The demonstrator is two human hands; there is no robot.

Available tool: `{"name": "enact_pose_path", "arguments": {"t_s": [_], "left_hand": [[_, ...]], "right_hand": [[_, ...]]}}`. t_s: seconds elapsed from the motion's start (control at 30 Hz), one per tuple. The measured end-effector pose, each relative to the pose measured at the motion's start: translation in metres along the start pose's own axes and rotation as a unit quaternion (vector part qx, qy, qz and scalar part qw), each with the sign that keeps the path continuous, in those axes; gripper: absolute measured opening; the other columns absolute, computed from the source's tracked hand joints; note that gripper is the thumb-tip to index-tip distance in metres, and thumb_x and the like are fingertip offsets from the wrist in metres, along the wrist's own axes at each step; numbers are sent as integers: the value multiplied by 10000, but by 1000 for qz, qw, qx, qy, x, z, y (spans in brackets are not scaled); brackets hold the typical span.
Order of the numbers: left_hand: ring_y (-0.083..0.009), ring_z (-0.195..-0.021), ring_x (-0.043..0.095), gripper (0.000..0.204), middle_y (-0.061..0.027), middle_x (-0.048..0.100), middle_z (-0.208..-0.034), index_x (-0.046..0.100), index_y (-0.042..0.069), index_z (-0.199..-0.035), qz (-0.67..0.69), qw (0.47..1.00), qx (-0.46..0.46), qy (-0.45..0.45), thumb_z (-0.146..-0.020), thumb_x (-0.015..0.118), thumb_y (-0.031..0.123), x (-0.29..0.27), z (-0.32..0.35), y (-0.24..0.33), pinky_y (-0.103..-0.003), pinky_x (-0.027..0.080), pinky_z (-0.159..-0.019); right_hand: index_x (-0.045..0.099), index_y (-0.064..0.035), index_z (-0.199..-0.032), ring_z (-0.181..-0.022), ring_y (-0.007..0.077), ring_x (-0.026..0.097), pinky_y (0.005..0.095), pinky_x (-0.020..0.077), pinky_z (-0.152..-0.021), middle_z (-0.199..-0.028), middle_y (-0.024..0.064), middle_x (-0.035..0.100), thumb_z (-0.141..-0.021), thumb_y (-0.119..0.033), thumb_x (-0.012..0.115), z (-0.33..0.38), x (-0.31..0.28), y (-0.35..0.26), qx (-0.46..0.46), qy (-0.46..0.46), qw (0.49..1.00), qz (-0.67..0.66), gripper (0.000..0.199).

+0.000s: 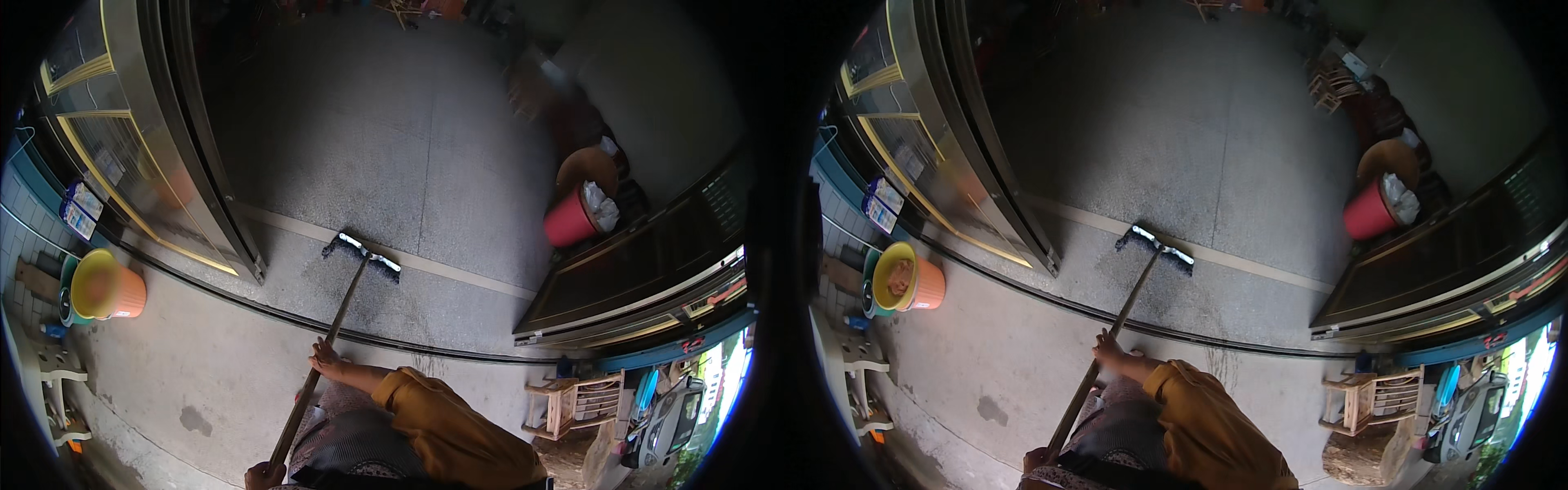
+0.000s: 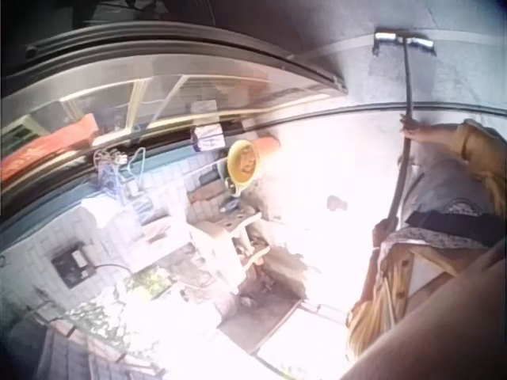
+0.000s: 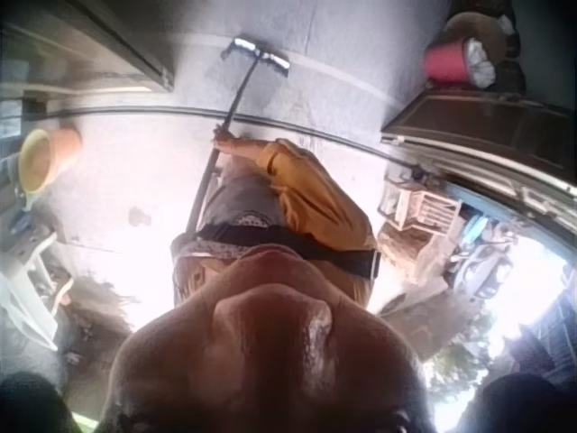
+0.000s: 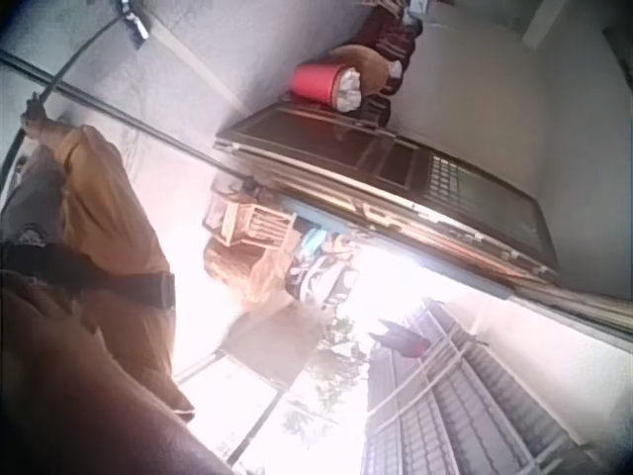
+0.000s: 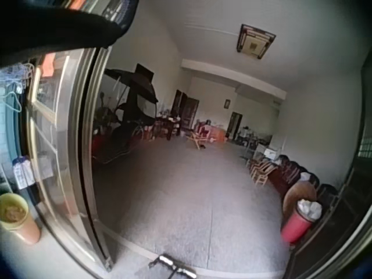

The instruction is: The person uses a hose to wet a concrete floor and a utility sink area, then uses a squeegee to push water across the floor. The person moves from an outdoor covered area into an indoor tiled room, continuing to squeegee the floor to clear water.

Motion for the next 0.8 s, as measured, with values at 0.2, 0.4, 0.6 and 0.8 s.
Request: {"name": "enact_pose_path", "arguments": {"t_s": [0.2, 0.4, 0.6, 0.8], "left_hand": [[-200, -649, 615, 404, -146, 622, -689, 620, 9, -892, 68, 996, 44, -35, -692, 640, 359, -22, 22, 44, -330, 462, -568], [-208, -669, 613, 374, -135, 619, -697, 625, 53, -908, 71, 992, 96, -31, -698, 631, 362, -11, 21, 26, -325, 452, -587], [-196, -667, 612, 388, -133, 620, -713, 615, 65, -935, 77, 990, 116, -39, -655, 651, 331, -1, 13, 12, -315, 451, -583], [-201, -669, 613, 387, -128, 620, -719, 611, 85, -944, 43, 993, 104, -43, -640, 656, 319, -1, 9, 7, -319, 450, -571]], "right_hand": [[568, -57, -852, -1030, 421, 359, 510, 335, -799, -1072, 257, 401, -746, -259, 475, 12, 22, 6, 143, -49, 988, 44, 246], [568, -65, -852, -1025, 400, 367, 461, 364, -786, -1075, 252, 407, -738, -242, 492, 20, 12, -5, 150, -42, 984, 84, 224], [549, -53, -836, -1013, 404, 377, 459, 402, -773, -1052, 261, 398, -719, -203, 520, 25, 5, -5, 148, -36, 987, 59, 193], [537, -41, -850, -1012, 423, 367, 460, 414, -770, -1057, 287, 371, -720, -169, 512, 17, -4, -10, 134, -71, 986, 63, 185]]}}
Point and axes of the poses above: each hand's wrist, its own z-axis away from the middle knuckle, its own x-axis out of the palm, y = z × x, the point moved 8 cm from there along -z, towards the middle knuckle
